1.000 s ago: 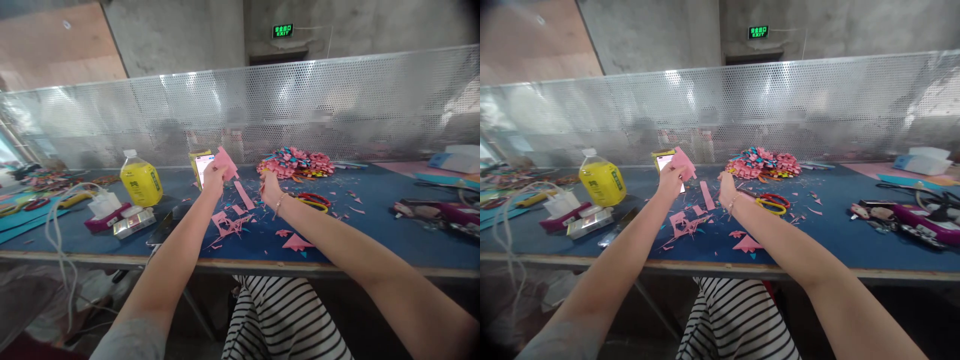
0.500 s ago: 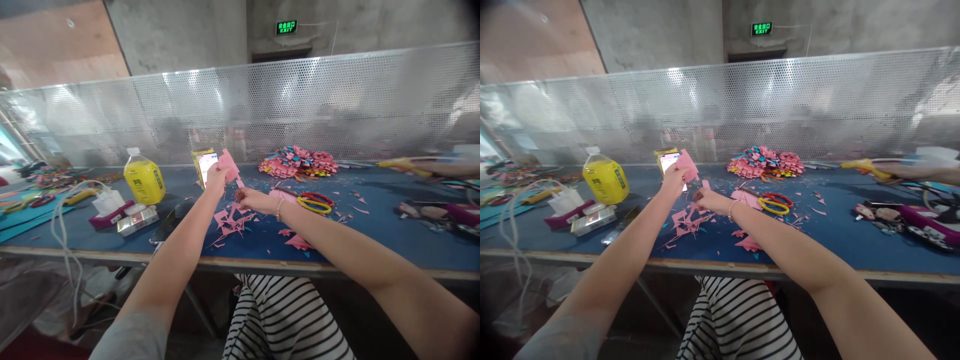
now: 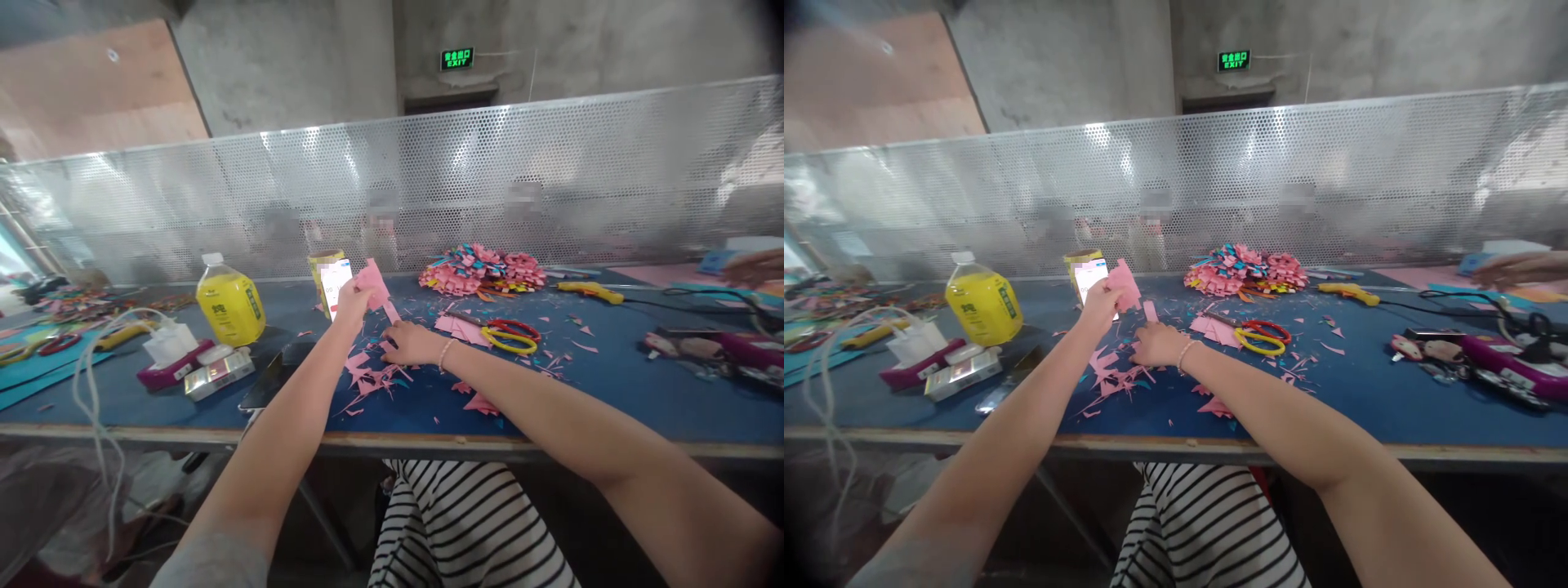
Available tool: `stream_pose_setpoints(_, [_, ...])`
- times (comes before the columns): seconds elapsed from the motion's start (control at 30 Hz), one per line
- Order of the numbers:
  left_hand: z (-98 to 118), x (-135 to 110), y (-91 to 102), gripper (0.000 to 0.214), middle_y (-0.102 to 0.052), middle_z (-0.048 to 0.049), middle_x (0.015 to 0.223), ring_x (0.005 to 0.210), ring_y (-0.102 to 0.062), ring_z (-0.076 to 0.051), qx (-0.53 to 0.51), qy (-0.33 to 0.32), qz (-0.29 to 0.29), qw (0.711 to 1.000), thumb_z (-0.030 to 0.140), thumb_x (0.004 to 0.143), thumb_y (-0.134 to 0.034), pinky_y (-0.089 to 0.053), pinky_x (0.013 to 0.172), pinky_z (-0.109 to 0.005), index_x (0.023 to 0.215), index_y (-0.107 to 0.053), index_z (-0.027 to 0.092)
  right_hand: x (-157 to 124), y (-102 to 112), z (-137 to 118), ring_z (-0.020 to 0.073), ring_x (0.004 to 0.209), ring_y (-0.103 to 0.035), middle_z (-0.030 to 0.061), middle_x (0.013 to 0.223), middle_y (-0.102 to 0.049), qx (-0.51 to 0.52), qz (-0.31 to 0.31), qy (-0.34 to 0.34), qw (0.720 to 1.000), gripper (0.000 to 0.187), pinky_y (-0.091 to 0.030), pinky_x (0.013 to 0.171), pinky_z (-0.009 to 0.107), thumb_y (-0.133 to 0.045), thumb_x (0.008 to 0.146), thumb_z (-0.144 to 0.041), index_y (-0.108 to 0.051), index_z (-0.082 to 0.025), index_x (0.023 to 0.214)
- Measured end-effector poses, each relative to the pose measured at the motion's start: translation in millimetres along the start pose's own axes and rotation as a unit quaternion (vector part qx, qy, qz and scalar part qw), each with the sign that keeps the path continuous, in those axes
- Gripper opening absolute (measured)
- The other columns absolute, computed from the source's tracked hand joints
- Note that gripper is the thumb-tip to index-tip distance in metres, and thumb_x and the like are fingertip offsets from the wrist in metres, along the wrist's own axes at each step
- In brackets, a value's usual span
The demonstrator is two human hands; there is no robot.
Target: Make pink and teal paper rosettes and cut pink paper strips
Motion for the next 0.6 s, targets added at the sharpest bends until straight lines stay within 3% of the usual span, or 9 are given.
stream_pose_setpoints(0.1, [2,0,1.4,0.019,-0.039,0.0069,0.051,0.045,-0.041,-0.006,0.018,-0.018,0.0,1.0,0.009,0.053,-0.059,-0.03,0.042,-0.018,0.064,-0.045,0.017,2,2,-6,0.0235,0.094,-0.058,0.0141,0.103,-0.061,0.01,0.021,0.034,0.999,0.033,-0.043,0.073,0.03,-0.051,0.075,-0.023,-0.056,-0.011,0.106])
stream_pose_setpoints(0.23, [-1,4,4.7,0.018,-0.039,0.0068,0.051,0.045,-0.041,-0.006,0.031,-0.022,0.009,0.999,0.009,0.053,-0.058,-0.03,0.042,-0.018,0.062,-0.044,0.017,4,1,-12,0.0174,0.084,-0.06,0.0118,0.093,-0.065,0.056,0.012,0.059,0.997,0.035,-0.042,0.071,0.025,-0.047,0.074,-0.008,-0.056,-0.008,0.107])
stream_pose_setpoints(0.37, [-3,7,5.4,0.019,-0.037,0.0076,0.049,0.044,-0.039,-0.006,0.035,-0.029,0.012,0.999,0.012,0.052,-0.059,-0.028,0.041,-0.018,0.06,-0.042,0.017,1,5,-27,0.0166,0.085,-0.059,0.0113,0.098,-0.064,0.131,-0.018,0.108,0.985,0.03,-0.043,0.074,0.026,-0.051,0.078,-0.018,-0.057,-0.01,0.107])
stream_pose_setpoints(0.43, [-3,8,3.8,0.019,-0.037,0.0077,0.049,0.044,-0.04,-0.006,0.028,-0.034,0.003,0.999,0.013,0.051,-0.059,-0.028,0.041,-0.018,0.061,-0.043,0.017,0,12,-29,0.0164,0.089,-0.059,0.0106,0.105,-0.063,0.167,-0.005,0.125,0.978,0.031,-0.043,0.079,0.028,-0.049,0.081,-0.021,-0.056,-0.013,0.109])
stream_pose_setpoints(0.53, [-3,8,2.8,0.02,-0.038,0.0077,0.05,0.045,-0.041,-0.007,0.014,-0.031,-0.005,0.999,0.014,0.051,-0.059,-0.03,0.042,-0.018,0.062,-0.043,0.018,-2,20,-32,0.0186,0.097,-0.056,0.0126,0.109,-0.06,0.155,0.036,0.151,0.976,0.032,-0.041,0.086,0.032,-0.045,0.083,-0.023,-0.056,-0.011,0.111])
stream_pose_setpoints(0.6, [-3,8,4.2,0.021,-0.038,0.008,0.05,0.045,-0.041,-0.006,0.006,-0.022,-0.001,1.0,0.013,0.051,-0.059,-0.031,0.043,-0.018,0.062,-0.042,0.018,-7,16,-44,0.02,0.105,-0.053,0.0145,0.114,-0.057,0.131,0.031,0.205,0.969,0.033,-0.038,0.092,0.033,-0.045,0.084,-0.025,-0.056,-0.01,0.111])
Point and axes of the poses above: each hand's wrist, its own x-axis towards the middle knuckle, its own y-axis out of the back of the hand, z = x × y, the point moved 10 cm from there along x, towards the middle knuckle
